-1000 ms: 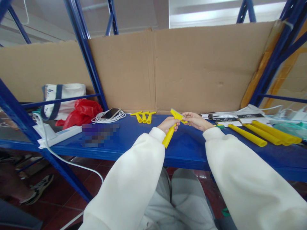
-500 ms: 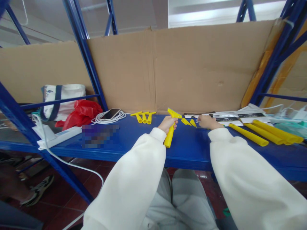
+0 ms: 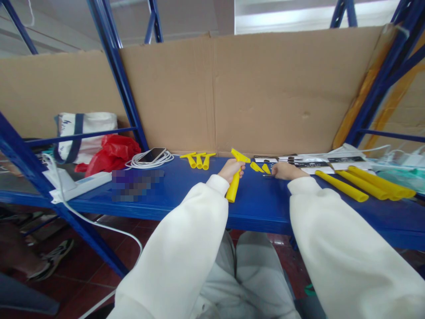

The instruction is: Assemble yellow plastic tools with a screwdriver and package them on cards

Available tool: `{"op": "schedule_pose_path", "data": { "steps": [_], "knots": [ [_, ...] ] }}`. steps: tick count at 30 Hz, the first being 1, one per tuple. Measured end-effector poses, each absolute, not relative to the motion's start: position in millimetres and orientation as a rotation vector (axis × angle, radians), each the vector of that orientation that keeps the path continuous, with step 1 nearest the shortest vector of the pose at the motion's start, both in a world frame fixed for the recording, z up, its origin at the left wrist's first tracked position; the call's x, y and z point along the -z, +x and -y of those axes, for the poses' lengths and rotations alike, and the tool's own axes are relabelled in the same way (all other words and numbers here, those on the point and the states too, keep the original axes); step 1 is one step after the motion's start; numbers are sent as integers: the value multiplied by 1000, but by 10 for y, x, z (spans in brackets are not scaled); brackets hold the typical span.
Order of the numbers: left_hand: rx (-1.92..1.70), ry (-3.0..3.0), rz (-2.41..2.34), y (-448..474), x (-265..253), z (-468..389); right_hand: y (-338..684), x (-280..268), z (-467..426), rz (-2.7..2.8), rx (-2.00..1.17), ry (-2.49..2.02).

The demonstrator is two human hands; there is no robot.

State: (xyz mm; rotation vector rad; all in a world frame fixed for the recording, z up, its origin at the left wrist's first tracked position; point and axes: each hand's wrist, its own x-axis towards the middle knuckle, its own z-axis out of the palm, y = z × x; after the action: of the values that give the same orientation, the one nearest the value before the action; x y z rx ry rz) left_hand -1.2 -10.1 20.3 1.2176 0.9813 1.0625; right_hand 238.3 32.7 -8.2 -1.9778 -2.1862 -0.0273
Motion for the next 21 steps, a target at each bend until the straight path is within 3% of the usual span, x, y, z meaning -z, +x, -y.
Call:
{"op": "schedule_pose_path", "data": {
  "steps": [7, 21],
  "knots": [
    [-1081, 1217, -964, -14, -205, 110, 2060, -60, -190, 2047, 164, -1821],
    [-1174, 1153, -980, -23, -208, 116, 2510, 126, -315, 2028, 19, -1893]
  ]
}}
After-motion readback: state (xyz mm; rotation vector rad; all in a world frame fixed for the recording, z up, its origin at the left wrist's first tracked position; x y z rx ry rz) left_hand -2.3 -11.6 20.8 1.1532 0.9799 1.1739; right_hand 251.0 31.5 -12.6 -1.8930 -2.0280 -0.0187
